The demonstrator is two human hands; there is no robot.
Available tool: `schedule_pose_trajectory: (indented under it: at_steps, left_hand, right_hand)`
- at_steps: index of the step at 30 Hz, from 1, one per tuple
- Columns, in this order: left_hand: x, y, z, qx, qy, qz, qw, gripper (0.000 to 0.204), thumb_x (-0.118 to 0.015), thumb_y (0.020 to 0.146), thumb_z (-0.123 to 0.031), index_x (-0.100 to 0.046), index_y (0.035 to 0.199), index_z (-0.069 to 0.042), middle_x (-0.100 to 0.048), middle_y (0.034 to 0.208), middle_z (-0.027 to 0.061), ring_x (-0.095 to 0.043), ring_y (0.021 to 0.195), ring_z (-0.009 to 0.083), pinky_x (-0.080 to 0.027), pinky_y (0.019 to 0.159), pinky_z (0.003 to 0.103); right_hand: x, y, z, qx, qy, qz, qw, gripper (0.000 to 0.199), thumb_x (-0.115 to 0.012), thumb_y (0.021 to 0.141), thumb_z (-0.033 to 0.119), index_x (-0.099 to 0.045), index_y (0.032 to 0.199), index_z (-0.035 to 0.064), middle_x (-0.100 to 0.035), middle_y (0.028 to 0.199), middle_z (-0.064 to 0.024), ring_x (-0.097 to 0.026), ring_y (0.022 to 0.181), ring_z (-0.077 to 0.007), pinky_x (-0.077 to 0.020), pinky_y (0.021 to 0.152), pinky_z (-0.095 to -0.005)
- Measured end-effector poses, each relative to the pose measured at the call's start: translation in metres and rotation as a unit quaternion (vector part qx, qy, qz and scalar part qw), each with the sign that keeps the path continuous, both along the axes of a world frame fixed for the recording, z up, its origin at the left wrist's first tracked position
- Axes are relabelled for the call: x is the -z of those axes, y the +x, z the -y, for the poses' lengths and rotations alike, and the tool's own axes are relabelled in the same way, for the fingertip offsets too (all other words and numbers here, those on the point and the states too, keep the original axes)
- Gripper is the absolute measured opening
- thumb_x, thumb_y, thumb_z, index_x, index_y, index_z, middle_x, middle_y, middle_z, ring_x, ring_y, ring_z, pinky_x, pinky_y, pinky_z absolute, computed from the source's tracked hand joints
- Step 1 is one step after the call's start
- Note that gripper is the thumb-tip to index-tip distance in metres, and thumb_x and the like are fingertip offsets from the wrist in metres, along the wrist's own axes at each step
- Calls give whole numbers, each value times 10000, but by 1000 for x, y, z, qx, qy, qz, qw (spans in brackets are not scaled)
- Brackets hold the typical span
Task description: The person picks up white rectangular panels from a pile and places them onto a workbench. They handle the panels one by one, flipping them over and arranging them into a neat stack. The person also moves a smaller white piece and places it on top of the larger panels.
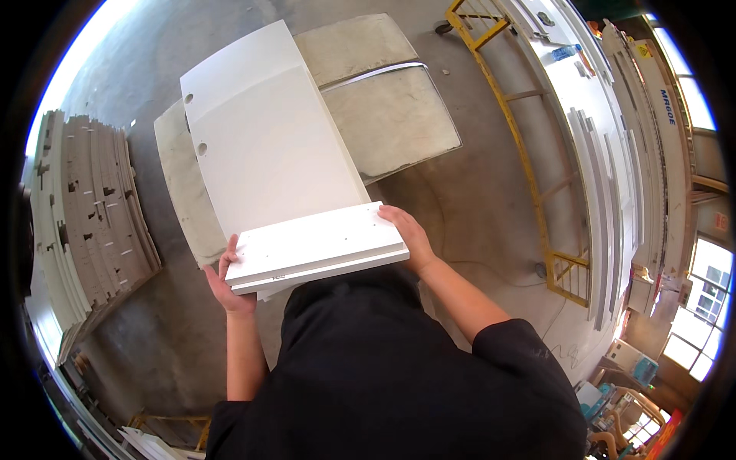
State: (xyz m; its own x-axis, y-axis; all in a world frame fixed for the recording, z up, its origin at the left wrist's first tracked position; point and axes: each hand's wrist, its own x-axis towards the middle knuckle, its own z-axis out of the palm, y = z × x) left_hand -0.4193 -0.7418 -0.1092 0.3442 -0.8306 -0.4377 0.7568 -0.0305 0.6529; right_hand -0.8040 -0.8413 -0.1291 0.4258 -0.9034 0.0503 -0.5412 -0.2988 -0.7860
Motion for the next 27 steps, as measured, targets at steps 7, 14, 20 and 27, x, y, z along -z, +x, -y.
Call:
schedule_pose_trajectory:
  at_steps: [7, 14, 20, 27]
  left_hand:
    - [22, 22, 39, 31, -7, 40, 999, 669, -248, 1043, -610, -599, 1142, -49, -480, 1468, 147, -392, 1362, 266, -256, 1161, 428]
    - [64, 17, 101, 12, 181, 219, 959, 799, -257, 1044, -627, -478, 1420, 43, -523, 1431, 137, -472, 1319, 252, -326, 1128, 346]
    - [31, 70, 188, 90, 176, 108, 974, 652, -401, 1048, -498, -478, 1419, 32, -554, 1389, 126, -515, 1263, 240, -378, 1087, 365]
    - [29, 157, 313, 80, 110, 252, 958, 427, -570, 979, -171, -544, 1364, 11, -641, 1253, 83, -599, 1119, 183, -433, 1011, 351]
  right_hand:
    - [0, 16, 48, 23, 172, 18, 985, 500, -857, 763, 204, -617, 1172, 49, -659, 1147, -103, -652, 1031, -244, -526, 907, -352]
    - [41, 44, 83, 154, 317, 154, 923, 557, -815, 835, 333, -619, 1234, -3, -685, 1127, -90, -629, 1057, -184, -512, 902, -349]
    - [7, 88, 172, 140, 414, 239, 867, 553, -726, 922, 309, -547, 1312, -39, -652, 1205, -138, -632, 1066, -200, -515, 932, -360]
    - [-26, 198, 367, 134, 445, 183, 866, 595, -691, 938, 418, -604, 1239, -89, -684, 1160, -192, -695, 1003, -256, -558, 850, -371]
